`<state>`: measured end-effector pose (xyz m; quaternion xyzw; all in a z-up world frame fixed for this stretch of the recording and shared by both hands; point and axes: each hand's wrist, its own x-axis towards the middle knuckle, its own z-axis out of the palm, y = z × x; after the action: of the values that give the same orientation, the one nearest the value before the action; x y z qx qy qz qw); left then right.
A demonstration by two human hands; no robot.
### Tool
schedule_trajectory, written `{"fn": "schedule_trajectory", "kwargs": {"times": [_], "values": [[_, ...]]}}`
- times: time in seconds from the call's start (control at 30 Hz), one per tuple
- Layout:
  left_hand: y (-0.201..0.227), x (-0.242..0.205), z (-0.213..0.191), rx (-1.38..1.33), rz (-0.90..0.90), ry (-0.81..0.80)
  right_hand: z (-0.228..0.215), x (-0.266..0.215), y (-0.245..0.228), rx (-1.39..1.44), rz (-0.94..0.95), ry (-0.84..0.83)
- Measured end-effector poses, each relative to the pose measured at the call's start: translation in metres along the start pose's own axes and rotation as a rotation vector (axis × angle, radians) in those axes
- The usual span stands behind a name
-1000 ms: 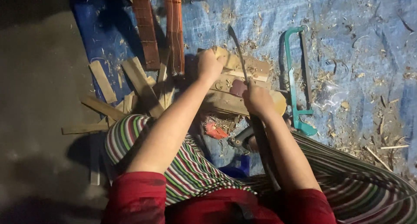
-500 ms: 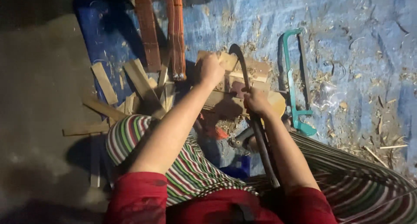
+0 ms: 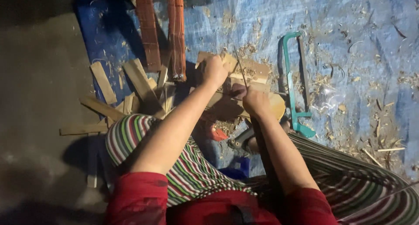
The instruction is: Shaping a wooden instrument part using a curved hand tool.
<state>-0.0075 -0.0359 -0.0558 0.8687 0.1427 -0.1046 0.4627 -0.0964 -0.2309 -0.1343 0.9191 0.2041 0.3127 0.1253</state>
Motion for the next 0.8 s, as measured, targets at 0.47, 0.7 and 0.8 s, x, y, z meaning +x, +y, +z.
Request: {"fn": "schedule_trajectory", "kwargs": {"times": [0.47, 0.7, 0.8], "values": [[-0.052, 0.041, -0.021, 0.625, 0.425, -0.127, -0.037, 0.041, 0.027, 0.897, 0.456, -1.093], [-0.001, 0.023, -0.053, 0.735, -0.010, -0.244, -0.144, 0.094, 0.015, 0.833, 0.348, -1.034], [-0.004, 0.019, -0.060, 0.716, 0.206, -0.236, -0.098, 0.070, 0.004, 0.847, 0.388, -1.075]]}}
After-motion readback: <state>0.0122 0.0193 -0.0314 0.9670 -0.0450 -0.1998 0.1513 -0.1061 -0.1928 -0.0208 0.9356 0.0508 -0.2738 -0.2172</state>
